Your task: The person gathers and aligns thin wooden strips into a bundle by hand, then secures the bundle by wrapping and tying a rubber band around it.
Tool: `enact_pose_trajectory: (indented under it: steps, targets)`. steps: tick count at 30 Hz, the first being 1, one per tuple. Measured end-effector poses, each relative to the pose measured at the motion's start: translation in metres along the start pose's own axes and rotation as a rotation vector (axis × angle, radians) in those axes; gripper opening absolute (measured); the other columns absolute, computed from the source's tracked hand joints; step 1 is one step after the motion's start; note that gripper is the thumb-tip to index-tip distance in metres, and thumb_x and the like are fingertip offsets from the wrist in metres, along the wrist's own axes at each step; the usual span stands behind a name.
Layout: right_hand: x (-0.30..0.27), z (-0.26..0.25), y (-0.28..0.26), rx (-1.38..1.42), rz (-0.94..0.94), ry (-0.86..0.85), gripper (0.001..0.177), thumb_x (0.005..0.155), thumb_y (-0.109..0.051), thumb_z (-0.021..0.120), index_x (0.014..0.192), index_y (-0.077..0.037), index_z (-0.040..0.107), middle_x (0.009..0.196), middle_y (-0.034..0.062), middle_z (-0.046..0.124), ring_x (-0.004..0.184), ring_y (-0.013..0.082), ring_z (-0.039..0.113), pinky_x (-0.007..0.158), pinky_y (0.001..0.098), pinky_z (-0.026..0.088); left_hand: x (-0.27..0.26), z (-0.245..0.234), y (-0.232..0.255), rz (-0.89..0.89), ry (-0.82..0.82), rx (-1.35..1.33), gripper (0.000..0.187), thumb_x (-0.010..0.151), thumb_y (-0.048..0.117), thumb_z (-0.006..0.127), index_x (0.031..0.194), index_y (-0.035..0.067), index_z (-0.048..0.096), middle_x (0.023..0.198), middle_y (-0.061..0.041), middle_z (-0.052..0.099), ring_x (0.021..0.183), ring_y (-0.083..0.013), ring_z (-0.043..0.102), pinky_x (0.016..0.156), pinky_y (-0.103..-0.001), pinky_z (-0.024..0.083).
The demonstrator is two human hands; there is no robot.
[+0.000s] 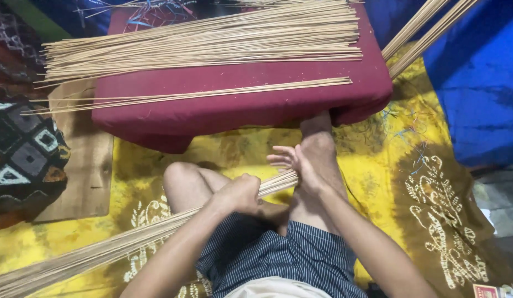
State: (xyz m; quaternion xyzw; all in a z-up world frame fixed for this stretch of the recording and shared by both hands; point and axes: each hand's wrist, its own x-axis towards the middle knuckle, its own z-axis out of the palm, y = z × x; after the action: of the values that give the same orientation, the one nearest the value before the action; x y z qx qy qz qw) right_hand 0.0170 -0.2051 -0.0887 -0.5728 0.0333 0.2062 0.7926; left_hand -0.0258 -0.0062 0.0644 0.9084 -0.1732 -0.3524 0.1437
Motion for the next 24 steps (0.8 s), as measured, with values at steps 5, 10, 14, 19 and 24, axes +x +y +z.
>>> enact_pose_trajectory:
  steps: [5,10,14,19,24]
  targets:
    - [0.006,-0.024,-0.030,-0.033,-0.046,0.053,0.089,0.097,-0.080,0.020,0.151,-0.015,0.050,0.139,0.0175,0.066,0.129,0.0295,0.060,0.106,0.0401,0.039,0.009,0.016,-0.011,-0.011,0.004,-0.001,0.044,0.085,0.031,0.074,0.110,-0.006,0.072,0.108,-0.031,0.072,0.110,-0.0453,0.071,0.093,-0.052,0.060]
    - [0.002,-0.003,-0.002,-0.068,0.073,-0.139,0.088,0.097,-0.080,0.023,0.144,-0.014,0.056,0.122,0.0181,0.075,0.117,0.0327,0.070,0.097,0.0403,0.046,0.038,0.050,-0.045,-0.033,-0.010,-0.002,0.046,0.075,0.039,0.077,0.103,0.003,0.075,0.103,-0.023,0.075,0.107,-0.0370,0.073,0.089,-0.047,0.063]
    - [0.005,-0.017,-0.041,-0.717,-0.219,-0.038,0.038,0.102,-0.034,0.064,0.133,-0.013,0.068,0.116,0.0145,0.076,0.111,0.0293,0.072,0.097,0.0414,0.054,0.036,0.065,-0.077,-0.151,-0.029,-0.004,0.038,0.078,0.025,0.076,0.105,-0.001,0.075,0.105,-0.025,0.075,0.108,-0.0379,0.073,0.093,-0.047,0.061]
    - [0.021,-0.016,-0.124,-0.895,-0.463,0.183,0.027,0.092,-0.017,0.078,0.118,-0.014,0.074,0.103,0.0093,0.079,0.098,0.0260,0.076,0.087,0.0370,0.058,0.070,0.087,-0.152,-0.293,-0.052,-0.187,0.048,0.075,0.034,0.079,0.107,-0.002,0.076,0.107,-0.024,0.076,0.110,-0.0353,0.073,0.096,-0.046,0.058]
    - [0.059,-0.037,-0.175,-1.313,-0.742,0.282,0.017,0.094,-0.022,0.080,0.109,-0.017,0.076,0.096,0.0034,0.075,0.093,0.0255,0.074,0.084,0.0378,0.056,0.120,0.122,-0.190,-0.320,-0.012,-0.444,0.036,0.074,0.024,0.073,0.087,-0.009,0.076,0.060,-0.018,0.071,0.054,-0.0277,0.074,0.054,-0.040,0.057]
